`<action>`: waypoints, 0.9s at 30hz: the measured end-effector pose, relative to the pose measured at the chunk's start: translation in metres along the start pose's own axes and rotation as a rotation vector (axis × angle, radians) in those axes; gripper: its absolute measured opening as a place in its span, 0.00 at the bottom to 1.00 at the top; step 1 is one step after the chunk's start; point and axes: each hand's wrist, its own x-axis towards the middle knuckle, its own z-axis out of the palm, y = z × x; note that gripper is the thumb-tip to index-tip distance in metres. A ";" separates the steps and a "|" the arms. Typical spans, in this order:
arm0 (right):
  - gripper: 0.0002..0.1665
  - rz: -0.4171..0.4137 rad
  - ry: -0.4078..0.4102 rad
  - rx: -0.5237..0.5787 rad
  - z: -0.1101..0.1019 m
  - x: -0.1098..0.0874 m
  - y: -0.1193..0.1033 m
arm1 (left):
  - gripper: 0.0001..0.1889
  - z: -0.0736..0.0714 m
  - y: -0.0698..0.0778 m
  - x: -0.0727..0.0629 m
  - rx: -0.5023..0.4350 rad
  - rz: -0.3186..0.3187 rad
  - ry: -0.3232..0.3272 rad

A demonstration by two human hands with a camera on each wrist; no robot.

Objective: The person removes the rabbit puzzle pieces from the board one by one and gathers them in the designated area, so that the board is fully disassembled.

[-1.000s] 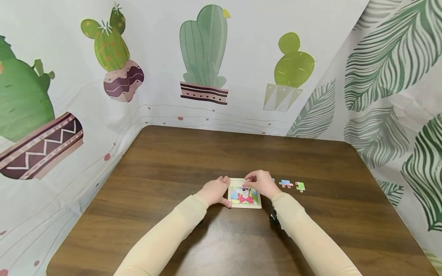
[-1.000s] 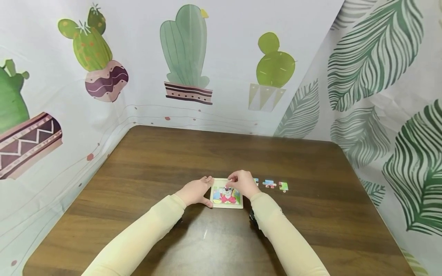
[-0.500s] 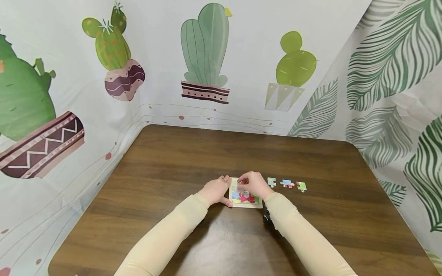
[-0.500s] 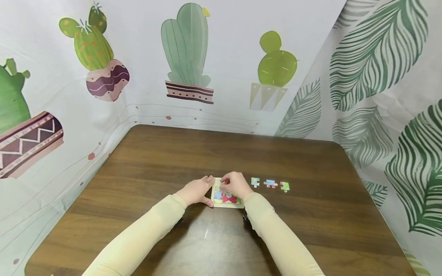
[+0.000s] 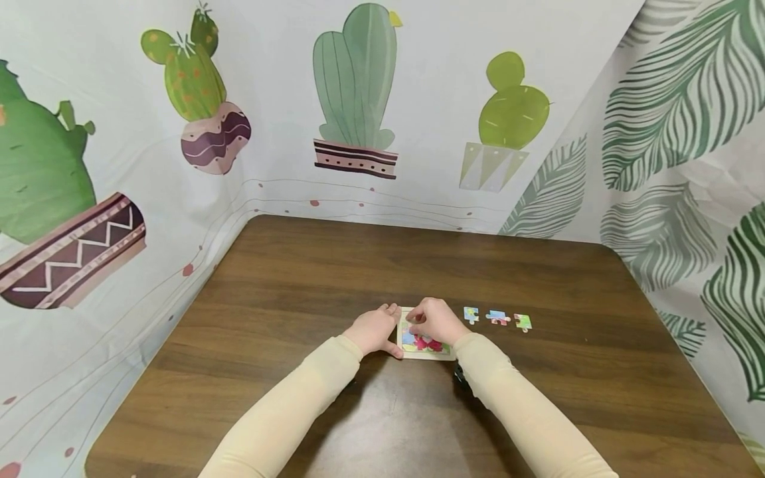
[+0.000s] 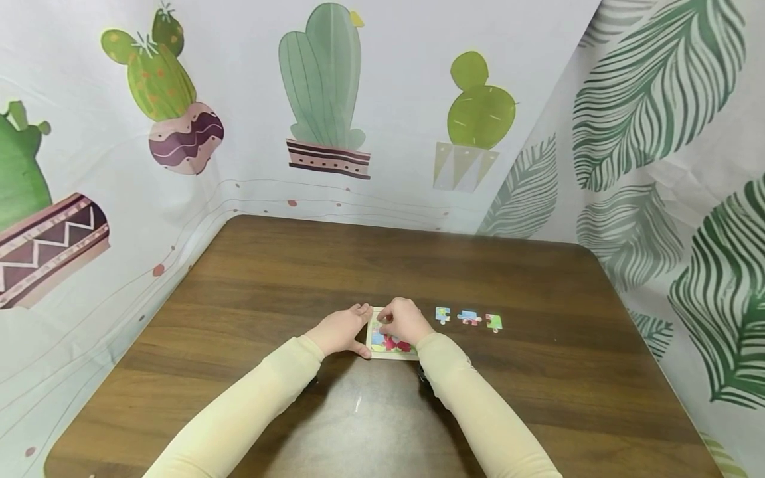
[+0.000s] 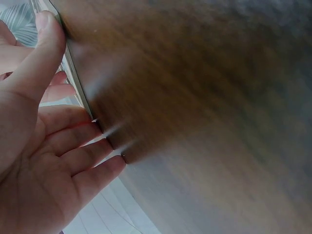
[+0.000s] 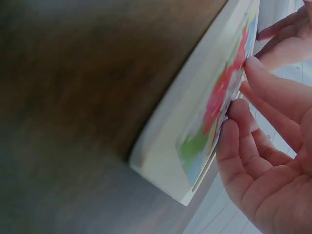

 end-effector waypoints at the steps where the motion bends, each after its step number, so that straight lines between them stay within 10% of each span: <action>1: 0.09 -0.016 0.001 -0.006 0.000 0.000 0.000 | 0.53 0.000 0.000 0.000 0.001 -0.002 -0.001; 27: 0.06 -0.040 0.025 0.103 0.001 -0.003 0.000 | 0.53 0.000 0.000 0.001 0.005 -0.006 -0.017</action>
